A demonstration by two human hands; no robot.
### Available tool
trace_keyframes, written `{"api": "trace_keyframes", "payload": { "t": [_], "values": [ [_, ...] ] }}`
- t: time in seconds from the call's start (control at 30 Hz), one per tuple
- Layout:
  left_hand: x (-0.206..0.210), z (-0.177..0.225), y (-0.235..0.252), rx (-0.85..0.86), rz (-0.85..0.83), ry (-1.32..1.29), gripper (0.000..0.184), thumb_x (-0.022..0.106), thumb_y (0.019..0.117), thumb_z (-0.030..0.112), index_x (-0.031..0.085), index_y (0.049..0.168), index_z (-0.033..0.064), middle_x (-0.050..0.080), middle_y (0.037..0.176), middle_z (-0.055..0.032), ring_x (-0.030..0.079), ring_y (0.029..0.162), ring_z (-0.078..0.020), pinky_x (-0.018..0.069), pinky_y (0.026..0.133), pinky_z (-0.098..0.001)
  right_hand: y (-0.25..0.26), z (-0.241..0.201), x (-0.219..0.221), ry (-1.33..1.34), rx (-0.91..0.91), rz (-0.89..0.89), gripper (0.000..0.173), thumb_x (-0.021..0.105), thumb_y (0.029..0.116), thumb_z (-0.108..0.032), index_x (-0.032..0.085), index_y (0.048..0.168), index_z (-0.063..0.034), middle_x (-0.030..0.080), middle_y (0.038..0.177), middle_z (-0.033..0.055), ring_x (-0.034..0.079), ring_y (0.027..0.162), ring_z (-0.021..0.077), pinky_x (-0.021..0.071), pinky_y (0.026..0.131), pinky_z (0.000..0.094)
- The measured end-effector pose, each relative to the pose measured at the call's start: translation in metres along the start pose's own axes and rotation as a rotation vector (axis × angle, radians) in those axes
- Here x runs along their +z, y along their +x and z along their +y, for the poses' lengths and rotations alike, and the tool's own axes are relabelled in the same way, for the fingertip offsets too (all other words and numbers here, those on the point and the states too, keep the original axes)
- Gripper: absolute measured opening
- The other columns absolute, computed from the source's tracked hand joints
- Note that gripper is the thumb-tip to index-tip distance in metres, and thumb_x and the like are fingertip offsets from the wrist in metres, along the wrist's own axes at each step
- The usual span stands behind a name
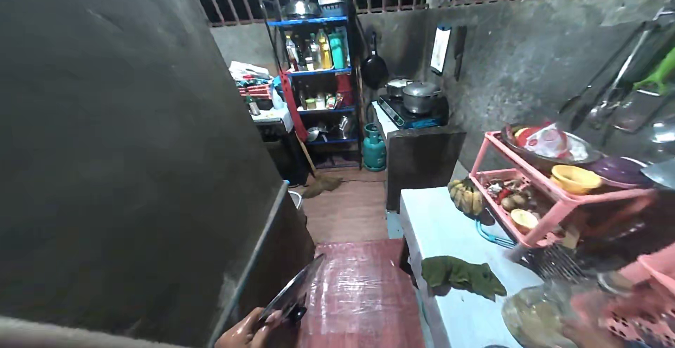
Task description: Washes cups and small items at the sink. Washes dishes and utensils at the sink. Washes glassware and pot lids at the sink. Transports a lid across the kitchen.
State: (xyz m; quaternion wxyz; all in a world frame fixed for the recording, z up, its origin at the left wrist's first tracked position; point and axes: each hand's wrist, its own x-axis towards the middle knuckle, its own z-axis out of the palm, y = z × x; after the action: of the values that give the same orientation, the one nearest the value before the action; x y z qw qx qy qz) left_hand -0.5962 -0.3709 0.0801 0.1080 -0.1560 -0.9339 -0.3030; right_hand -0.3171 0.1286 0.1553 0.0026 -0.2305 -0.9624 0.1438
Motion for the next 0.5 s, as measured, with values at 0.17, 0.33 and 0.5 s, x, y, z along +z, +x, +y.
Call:
{"api": "trace_keyframes", "payload": {
  "t": [0.17, 0.33, 0.5],
  "values": [
    [0.017, -0.028, 0.063, -0.057, -0.089, 0.035, 0.025, 0.07, 0.0928, 0.023, 0.075, 0.098, -0.0008, 0.075, 0.087, -0.019, 0.074, 0.081, -0.0374, 0.0552, 0.076, -0.0636, 0.085, -0.025, 0.016, 0.027, -0.081, 0.031, 0.04, 0.059, 0.104, -0.026, 0.066, 0.127, 0.0065, 0.062, 0.136, 0.0278, 0.059, 0.128, 0.0459, 0.0437, 0.11, 0.0603],
    [0.054, -0.066, 0.158, -0.086, -0.26, 0.098, 0.026, 0.07, 0.0939, 0.027, 0.076, 0.1, 0.0024, 0.075, 0.089, -0.0196, 0.073, 0.086, -0.0405, 0.0534, 0.08, -0.0671, 0.198, -0.043, 0.033, -0.031, -0.103, 0.085, 0.048, 0.055, 0.1041, -0.038, 0.068, 0.128, 0.0011, 0.052, 0.149, 0.0259, 0.033, 0.146, 0.0549, 0.0272, 0.117, 0.0705],
    [0.1, -0.099, 0.27, 0.009, -0.262, 0.098, 0.026, 0.072, 0.0927, 0.028, 0.075, 0.095, 0.0015, 0.074, 0.082, -0.0201, 0.073, 0.08, -0.0417, 0.0537, 0.074, -0.0668, 0.323, -0.116, 0.06, 0.102, -0.208, 0.216, 0.041, 0.059, 0.103, -0.033, 0.072, 0.122, 0.0005, 0.061, 0.141, 0.0224, 0.046, 0.141, 0.0467, 0.0379, 0.115, 0.0628]
  ]
}}
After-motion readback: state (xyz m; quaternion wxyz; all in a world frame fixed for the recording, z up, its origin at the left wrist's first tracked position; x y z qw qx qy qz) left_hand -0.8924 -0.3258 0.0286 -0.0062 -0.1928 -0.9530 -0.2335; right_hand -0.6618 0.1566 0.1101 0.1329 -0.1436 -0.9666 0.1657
